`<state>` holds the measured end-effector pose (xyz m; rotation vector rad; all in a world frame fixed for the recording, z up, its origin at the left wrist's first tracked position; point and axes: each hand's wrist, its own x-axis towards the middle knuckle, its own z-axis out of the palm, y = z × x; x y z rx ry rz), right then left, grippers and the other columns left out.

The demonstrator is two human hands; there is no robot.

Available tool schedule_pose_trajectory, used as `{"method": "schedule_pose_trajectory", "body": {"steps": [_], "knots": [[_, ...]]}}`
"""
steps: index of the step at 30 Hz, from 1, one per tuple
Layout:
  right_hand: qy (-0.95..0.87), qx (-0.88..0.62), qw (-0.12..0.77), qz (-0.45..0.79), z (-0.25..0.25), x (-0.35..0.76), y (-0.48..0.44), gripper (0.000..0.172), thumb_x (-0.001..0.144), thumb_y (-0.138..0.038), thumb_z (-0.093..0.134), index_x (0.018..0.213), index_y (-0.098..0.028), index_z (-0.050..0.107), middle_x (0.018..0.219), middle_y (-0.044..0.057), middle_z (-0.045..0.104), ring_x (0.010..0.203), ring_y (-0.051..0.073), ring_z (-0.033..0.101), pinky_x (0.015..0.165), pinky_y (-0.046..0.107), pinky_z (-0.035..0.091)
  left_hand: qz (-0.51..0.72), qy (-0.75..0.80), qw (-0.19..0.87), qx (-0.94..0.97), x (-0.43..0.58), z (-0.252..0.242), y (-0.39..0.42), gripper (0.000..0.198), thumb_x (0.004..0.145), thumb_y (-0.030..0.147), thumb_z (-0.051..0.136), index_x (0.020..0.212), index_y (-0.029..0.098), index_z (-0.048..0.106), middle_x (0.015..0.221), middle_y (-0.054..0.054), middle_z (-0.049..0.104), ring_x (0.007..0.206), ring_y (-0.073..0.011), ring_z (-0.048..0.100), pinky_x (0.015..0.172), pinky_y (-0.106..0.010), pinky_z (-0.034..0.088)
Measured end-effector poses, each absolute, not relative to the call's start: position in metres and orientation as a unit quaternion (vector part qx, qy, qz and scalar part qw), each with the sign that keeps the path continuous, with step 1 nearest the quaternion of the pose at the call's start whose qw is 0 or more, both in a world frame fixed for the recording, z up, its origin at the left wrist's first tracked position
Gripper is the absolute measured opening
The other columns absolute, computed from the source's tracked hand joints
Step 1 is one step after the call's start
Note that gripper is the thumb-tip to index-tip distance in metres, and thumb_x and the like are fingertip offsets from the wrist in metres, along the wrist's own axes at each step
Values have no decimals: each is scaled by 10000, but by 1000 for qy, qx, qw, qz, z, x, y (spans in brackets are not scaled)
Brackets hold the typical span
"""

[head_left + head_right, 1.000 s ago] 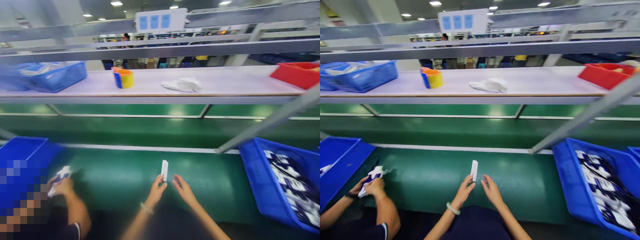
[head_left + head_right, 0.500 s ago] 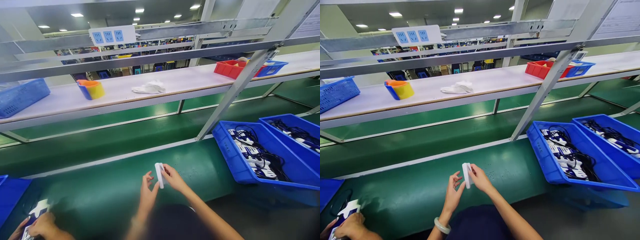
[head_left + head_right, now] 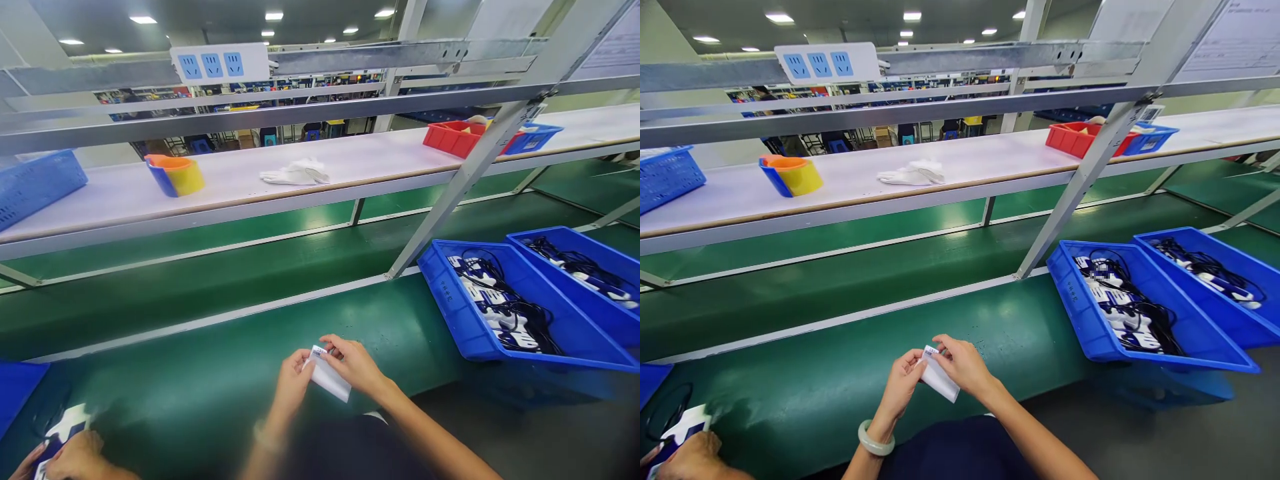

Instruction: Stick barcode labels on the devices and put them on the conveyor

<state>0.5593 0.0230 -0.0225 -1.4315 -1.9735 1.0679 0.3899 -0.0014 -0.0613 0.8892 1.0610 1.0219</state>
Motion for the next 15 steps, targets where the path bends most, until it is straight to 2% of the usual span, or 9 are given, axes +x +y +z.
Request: {"method": "schedule_pose_trajectory", "body": {"steps": [4, 8, 11, 13, 15], "knots": [[-707, -540, 249, 383, -25, 557, 19, 169, 884, -320, 515, 836, -222, 643, 779, 4, 704, 700, 160, 638, 651, 265, 459, 441, 477, 634, 419, 392, -65, 0, 262, 752, 385, 671, 793, 127, 650, 702, -13, 624, 642, -112, 507, 599, -208, 385], [-717, -531, 297, 340, -27, 559, 15, 164, 898, -275, 482, 825, -221, 619, 1036, 39, 680, 966, 188, 621, 854, 314, 456, 419, 498, 641, 407, 393, -86, 16, 262, 690, 362, 726, 719, 114, 645, 637, 4, 591, 579, -96, 487, 547, -194, 370], [-685, -551, 371, 299, -30, 576, 14, 204, 927, -322, 440, 835, -224, 595, 1115, 63, 648, 1039, 199, 596, 864, 314, 465, 423, 551, 618, 368, 376, -110, 66, 246, 679, 320, 734, 705, 99, 629, 604, -2, 572, 515, -95, 494, 475, -189, 379], [-633, -591, 406, 291, -34, 597, 15, 220, 925, -383, 446, 864, -230, 592, 1144, 68, 635, 1006, 202, 606, 822, 307, 488, 442, 603, 581, 322, 351, -121, 114, 227, 766, 301, 656, 827, 85, 625, 737, -47, 619, 559, -101, 555, 486, -186, 430], [-578, -633, 421, 295, -41, 624, 15, 248, 898, -444, 474, 949, -233, 594, 1146, 75, 633, 983, 211, 615, 817, 321, 505, 462, 648, 543, 268, 321, -123, 158, 307, 879, 307, 508, 1086, 85, 553, 1035, -124, 622, 703, -119, 641, 609, -220, 526]]}}
